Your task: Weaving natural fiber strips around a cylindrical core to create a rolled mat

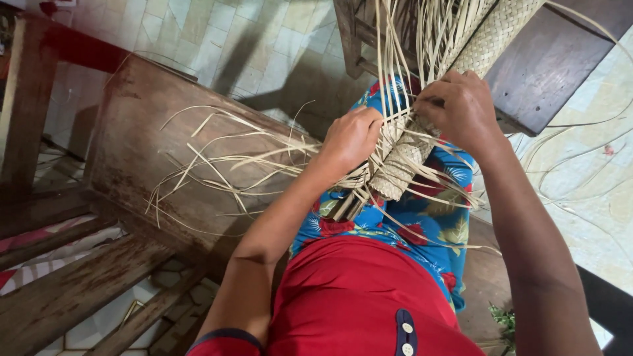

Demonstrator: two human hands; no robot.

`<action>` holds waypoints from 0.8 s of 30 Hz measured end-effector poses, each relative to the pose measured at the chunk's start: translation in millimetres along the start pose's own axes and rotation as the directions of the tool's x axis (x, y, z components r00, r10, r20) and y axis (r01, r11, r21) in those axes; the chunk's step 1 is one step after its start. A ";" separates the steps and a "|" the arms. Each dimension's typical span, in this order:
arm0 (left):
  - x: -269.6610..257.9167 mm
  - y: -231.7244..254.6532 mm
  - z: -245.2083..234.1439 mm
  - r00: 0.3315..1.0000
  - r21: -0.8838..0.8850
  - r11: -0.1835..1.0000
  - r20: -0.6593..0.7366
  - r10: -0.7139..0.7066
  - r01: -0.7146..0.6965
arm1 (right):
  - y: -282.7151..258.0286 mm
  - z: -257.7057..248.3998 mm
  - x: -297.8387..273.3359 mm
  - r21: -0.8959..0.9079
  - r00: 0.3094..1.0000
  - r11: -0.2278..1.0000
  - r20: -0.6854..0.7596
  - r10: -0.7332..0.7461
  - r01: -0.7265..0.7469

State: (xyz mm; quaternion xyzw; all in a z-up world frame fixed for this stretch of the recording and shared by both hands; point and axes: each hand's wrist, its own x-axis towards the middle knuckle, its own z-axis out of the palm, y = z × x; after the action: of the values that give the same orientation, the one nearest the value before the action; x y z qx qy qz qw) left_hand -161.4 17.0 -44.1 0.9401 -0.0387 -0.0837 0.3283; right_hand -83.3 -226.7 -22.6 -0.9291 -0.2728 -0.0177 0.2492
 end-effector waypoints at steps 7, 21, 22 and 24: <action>-4.6 18.2 -29.6 0.983 -0.303 0.941 0.145 -0.111 0.151 | -45.1 -20.2 15.4 0.235 0.997 0.972 0.076 -0.005 -0.013; 1.3 7.1 -33.8 0.990 -0.251 0.962 0.055 0.130 -0.113 | -66.7 -38.4 16.2 0.578 0.992 0.811 0.127 0.015 -0.086; 2.3 4.5 -31.0 0.993 -0.381 0.925 0.103 0.064 -0.020 | -67.5 -45.2 10.7 0.571 0.988 0.819 0.149 -0.038 -0.055; 8.3 -10.4 -14.5 0.988 -0.498 0.864 0.155 0.006 0.072 | -68.1 -44.4 2.7 0.563 0.981 0.826 0.168 -0.095 -0.017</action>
State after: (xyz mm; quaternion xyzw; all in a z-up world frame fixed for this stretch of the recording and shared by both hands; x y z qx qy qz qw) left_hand -150.4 33.0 -40.5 0.8137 -0.0242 -0.1674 0.5562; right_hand -111.5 -196.9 47.6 -0.8061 -0.3072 0.1461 0.4842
